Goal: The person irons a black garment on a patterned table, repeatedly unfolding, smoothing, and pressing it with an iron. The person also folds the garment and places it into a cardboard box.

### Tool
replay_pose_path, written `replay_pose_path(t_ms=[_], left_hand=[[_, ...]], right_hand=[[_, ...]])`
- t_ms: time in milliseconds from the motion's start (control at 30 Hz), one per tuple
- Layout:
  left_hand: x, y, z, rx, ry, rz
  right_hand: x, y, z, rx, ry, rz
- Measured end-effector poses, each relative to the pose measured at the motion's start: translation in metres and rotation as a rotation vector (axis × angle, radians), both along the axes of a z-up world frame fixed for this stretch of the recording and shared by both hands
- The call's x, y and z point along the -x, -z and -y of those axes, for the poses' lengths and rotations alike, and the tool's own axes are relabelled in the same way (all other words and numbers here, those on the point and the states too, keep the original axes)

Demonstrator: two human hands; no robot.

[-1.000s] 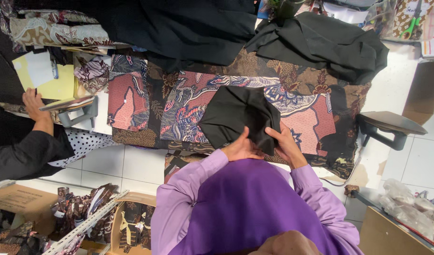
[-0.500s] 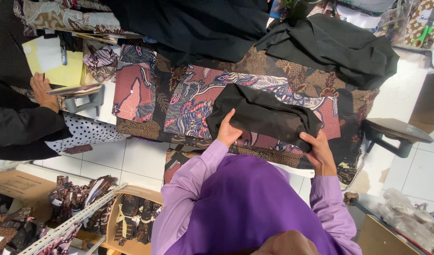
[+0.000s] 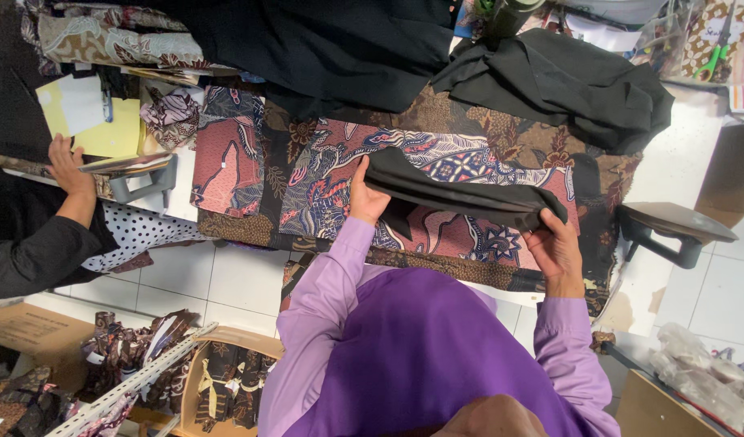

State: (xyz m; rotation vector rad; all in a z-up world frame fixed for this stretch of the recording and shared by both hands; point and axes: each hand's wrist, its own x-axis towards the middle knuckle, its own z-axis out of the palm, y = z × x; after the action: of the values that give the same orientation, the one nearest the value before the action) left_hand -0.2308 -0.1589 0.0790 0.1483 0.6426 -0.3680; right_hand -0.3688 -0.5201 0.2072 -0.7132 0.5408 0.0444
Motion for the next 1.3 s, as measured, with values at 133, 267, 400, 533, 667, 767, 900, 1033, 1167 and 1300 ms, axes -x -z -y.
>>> replay_pose_path(t_ms=[133, 267, 400, 533, 667, 767, 900, 1033, 1167, 1300], left_hand=[[-0.011, 0.003, -0.007, -0.012, -0.066, 0.048], [-0.019, 0.012, -0.025, -0.003, -0.099, 0.049], [-0.036, 0.018, -0.045, -0.006, -0.120, 0.055], [-0.059, 0.024, -0.048, 0.014, -0.144, 0.116], [-0.077, 0.026, -0.034, 0.039, -0.202, 0.178], [-0.076, 0.025, -0.024, 0.050, -0.193, 0.184], [-0.060, 0.030, -0.022, 0.057, -0.180, 0.121], [-0.057, 0.044, -0.027, 0.020, -0.212, 0.063], [-0.065, 0.057, -0.032, 0.010, -0.221, 0.079], [-0.073, 0.057, -0.030, 0.010, -0.235, 0.069]], right_hand=[[0.002, 0.017, 0.005, -0.028, 0.061, -0.040], [0.005, 0.040, 0.022, -0.109, 0.150, -0.106], [0.006, 0.056, 0.046, -0.211, 0.181, -0.078], [0.004, 0.070, 0.065, -0.221, 0.216, -0.074], [-0.006, 0.079, 0.066, -0.268, 0.204, -0.041], [-0.012, 0.079, 0.061, -0.264, 0.199, -0.057], [-0.013, 0.076, 0.057, -0.266, 0.199, -0.090], [-0.015, 0.072, 0.060, -0.275, 0.256, -0.138], [-0.017, 0.068, 0.062, -0.262, 0.264, -0.137], [-0.021, 0.069, 0.059, -0.294, 0.265, -0.142]])
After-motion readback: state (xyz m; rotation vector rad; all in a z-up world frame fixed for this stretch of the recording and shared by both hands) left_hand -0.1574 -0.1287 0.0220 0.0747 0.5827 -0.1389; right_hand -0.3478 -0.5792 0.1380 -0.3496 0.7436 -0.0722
